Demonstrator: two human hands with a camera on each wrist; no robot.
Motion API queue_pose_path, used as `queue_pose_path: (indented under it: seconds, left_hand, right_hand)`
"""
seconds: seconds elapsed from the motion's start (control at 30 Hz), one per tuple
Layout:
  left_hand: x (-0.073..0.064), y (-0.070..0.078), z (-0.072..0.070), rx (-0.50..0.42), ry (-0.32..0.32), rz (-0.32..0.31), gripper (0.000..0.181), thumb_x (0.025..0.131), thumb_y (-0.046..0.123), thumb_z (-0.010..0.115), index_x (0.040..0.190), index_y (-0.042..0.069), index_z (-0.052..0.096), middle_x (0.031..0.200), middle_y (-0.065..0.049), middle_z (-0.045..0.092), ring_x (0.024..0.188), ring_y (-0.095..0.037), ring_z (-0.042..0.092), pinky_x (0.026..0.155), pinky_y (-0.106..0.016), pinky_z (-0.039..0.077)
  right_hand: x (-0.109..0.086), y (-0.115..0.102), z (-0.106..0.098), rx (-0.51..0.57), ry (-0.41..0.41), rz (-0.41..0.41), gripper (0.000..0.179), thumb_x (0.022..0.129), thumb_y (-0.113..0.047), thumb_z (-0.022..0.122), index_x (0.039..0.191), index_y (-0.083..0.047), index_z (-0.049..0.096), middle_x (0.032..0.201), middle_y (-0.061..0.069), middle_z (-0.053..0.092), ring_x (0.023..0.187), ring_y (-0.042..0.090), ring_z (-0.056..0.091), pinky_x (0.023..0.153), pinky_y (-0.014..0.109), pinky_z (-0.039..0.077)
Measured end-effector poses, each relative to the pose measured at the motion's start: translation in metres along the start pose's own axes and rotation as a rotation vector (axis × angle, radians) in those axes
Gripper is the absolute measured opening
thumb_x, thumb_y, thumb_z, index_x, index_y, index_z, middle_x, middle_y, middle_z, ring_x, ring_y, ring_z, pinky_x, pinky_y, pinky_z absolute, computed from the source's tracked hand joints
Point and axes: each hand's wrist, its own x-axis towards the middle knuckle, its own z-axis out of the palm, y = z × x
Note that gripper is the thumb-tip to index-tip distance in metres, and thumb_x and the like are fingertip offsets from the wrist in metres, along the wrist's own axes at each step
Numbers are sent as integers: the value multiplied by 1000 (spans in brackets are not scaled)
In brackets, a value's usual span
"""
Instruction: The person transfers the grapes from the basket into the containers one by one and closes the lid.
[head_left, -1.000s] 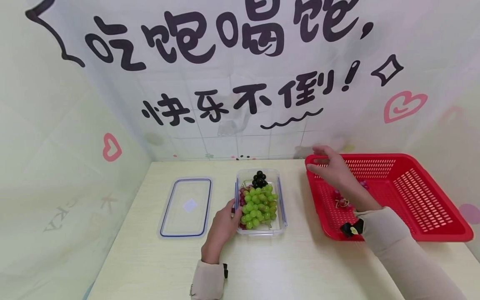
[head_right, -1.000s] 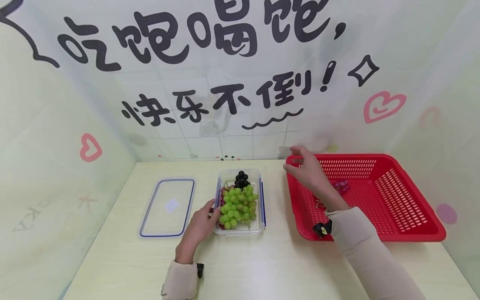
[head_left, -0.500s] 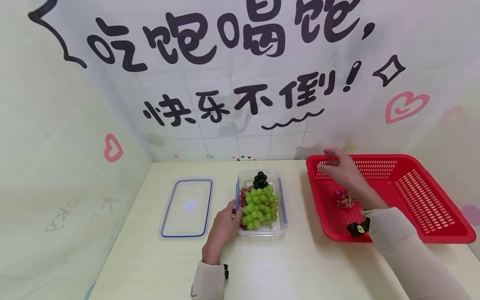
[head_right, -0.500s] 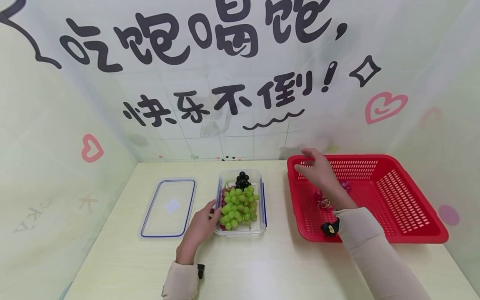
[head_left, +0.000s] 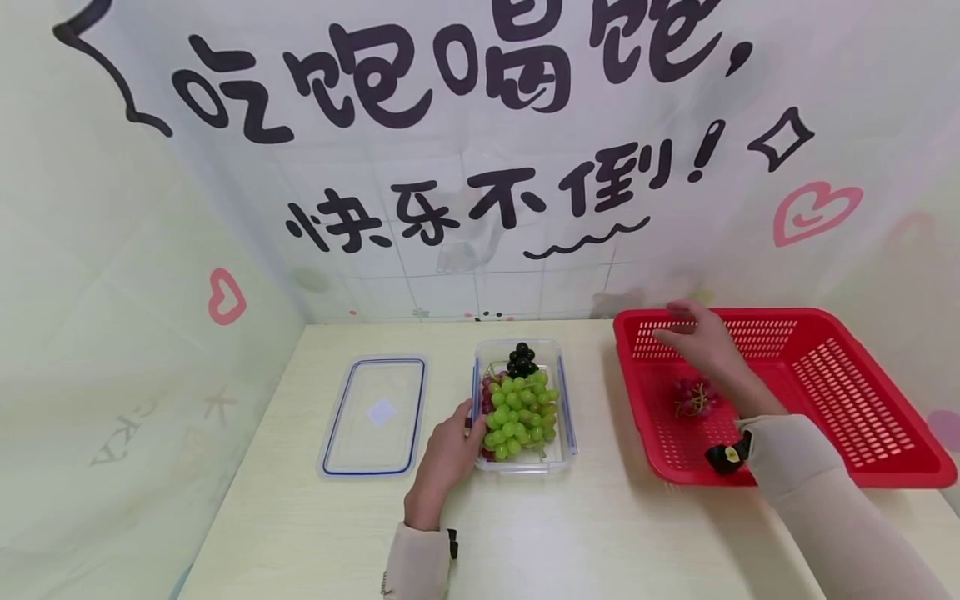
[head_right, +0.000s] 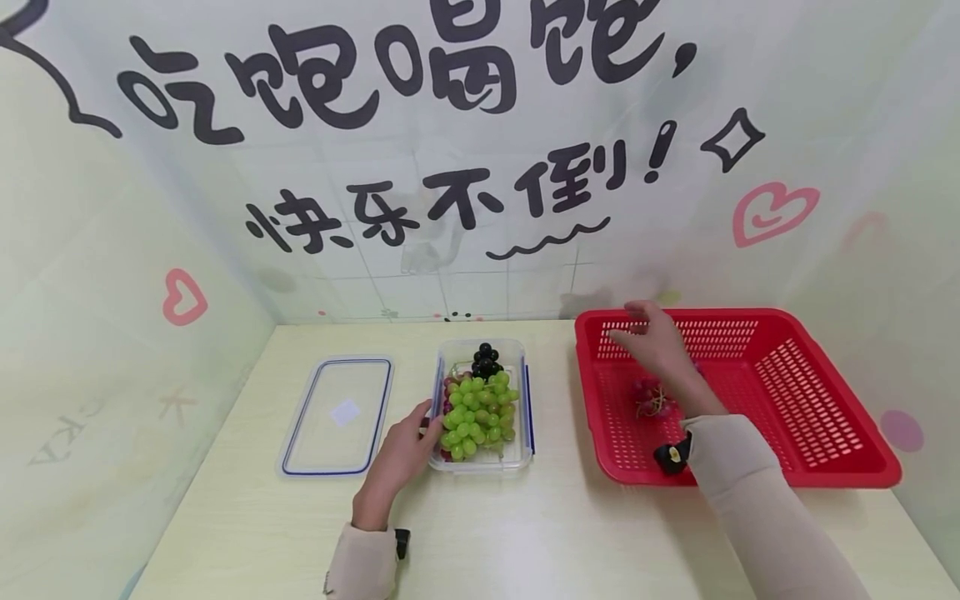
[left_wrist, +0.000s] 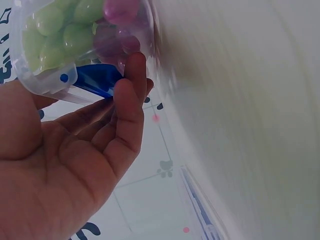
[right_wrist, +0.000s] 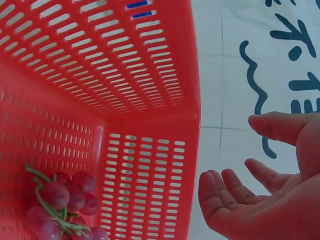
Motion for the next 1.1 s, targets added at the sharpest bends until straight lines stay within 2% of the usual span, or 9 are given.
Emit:
queue_pose_path:
  seconds: [0.13, 0.57, 0.73, 1.1]
  left_hand:
    - [0, 0, 1, 6, 8, 6, 54, 105, 30, 46, 150, 0, 39, 117, -19, 68, 87, -22, 65, 68, -36, 50]
    - [0, -1, 1, 6, 8, 18, 53, 105, 29, 46, 149, 0, 40, 112, -18, 69, 81, -20, 64, 65, -34, 48]
    - [1, -2, 0, 8, 6, 24, 54, 105, 29, 47, 149, -2, 40, 113, -19, 69, 84, -22, 66, 66, -37, 49]
    - [1, 0, 0, 6, -5, 7, 55, 106, 31, 46, 150, -1, 38, 113, -18, 68, 79, -18, 63, 64, -33, 47]
  right_hand:
    - [2, 5, -3, 2, 17, 4, 73, 97, -27, 64, 154, -2, 27, 151, 28, 37, 133, 48, 42, 101, 58, 44]
    - [8, 18, -12, -18, 41, 21, 72, 99, -29, 60, 154, 1, 25, 151, 31, 34, 131, 49, 41, 102, 61, 42]
    - [11, 24, -14, -24, 51, 45, 70, 101, -27, 57, 154, 3, 23, 152, 33, 31, 133, 51, 38, 103, 63, 40]
    - [16, 42, -20, -33, 77, 118, 71, 101, -31, 56, 152, 6, 24, 150, 35, 31, 130, 50, 39, 103, 63, 40]
